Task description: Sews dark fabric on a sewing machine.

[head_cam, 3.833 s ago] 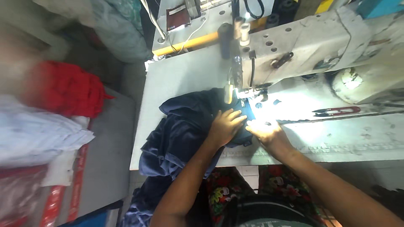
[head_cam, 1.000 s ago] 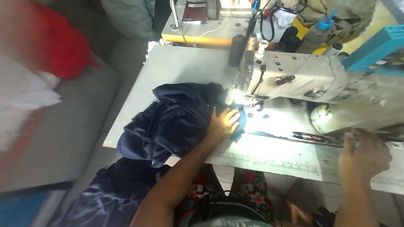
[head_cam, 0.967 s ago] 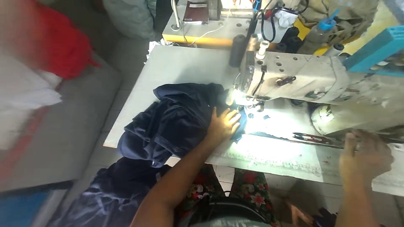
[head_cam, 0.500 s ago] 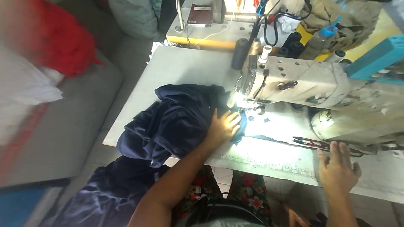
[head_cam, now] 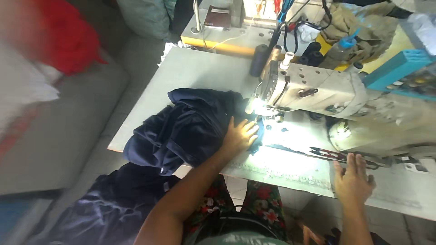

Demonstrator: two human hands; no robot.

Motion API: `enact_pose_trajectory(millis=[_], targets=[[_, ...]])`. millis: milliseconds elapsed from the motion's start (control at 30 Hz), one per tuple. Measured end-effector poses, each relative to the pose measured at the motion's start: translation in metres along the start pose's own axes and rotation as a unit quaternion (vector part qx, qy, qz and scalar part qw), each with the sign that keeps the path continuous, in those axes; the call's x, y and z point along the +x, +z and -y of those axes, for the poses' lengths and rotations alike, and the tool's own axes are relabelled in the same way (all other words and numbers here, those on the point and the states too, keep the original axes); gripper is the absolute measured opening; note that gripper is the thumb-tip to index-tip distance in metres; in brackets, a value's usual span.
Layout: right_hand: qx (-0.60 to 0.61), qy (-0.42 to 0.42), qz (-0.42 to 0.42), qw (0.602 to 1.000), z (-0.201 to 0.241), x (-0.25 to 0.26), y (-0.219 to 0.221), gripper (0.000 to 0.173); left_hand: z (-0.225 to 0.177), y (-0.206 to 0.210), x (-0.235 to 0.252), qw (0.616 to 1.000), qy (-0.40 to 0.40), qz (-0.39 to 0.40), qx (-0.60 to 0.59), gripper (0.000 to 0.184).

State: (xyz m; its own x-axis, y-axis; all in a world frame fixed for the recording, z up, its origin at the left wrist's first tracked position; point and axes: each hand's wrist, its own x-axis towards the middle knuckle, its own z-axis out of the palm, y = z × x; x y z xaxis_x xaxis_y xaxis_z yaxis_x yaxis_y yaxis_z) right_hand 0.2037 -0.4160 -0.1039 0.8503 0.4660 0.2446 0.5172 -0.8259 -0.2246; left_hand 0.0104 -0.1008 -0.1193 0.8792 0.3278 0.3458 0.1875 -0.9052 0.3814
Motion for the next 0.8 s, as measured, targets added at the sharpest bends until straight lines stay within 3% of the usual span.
enact_pose_trajectory(millis=[233, 400, 800], targets=[[0.015, 0.015, -0.109, 0.994, 0.01, 0.014, -0.002, 0.071, 0.002, 0.001, 0.0, 1.0, -0.001, 0.009, -0.004, 0.036], [0.012, -0.032, -0.197, 0.98, 0.007, 0.012, 0.006, 0.073, 0.002, 0.0, 0.002, 1.0, -0.009, 0.009, -0.01, 0.036], [0.021, -0.061, -0.261, 0.963, 0.005, 0.012, 0.008, 0.063, 0.003, 0.003, 0.006, 1.0, 0.015, -0.013, 0.01, 0.032]])
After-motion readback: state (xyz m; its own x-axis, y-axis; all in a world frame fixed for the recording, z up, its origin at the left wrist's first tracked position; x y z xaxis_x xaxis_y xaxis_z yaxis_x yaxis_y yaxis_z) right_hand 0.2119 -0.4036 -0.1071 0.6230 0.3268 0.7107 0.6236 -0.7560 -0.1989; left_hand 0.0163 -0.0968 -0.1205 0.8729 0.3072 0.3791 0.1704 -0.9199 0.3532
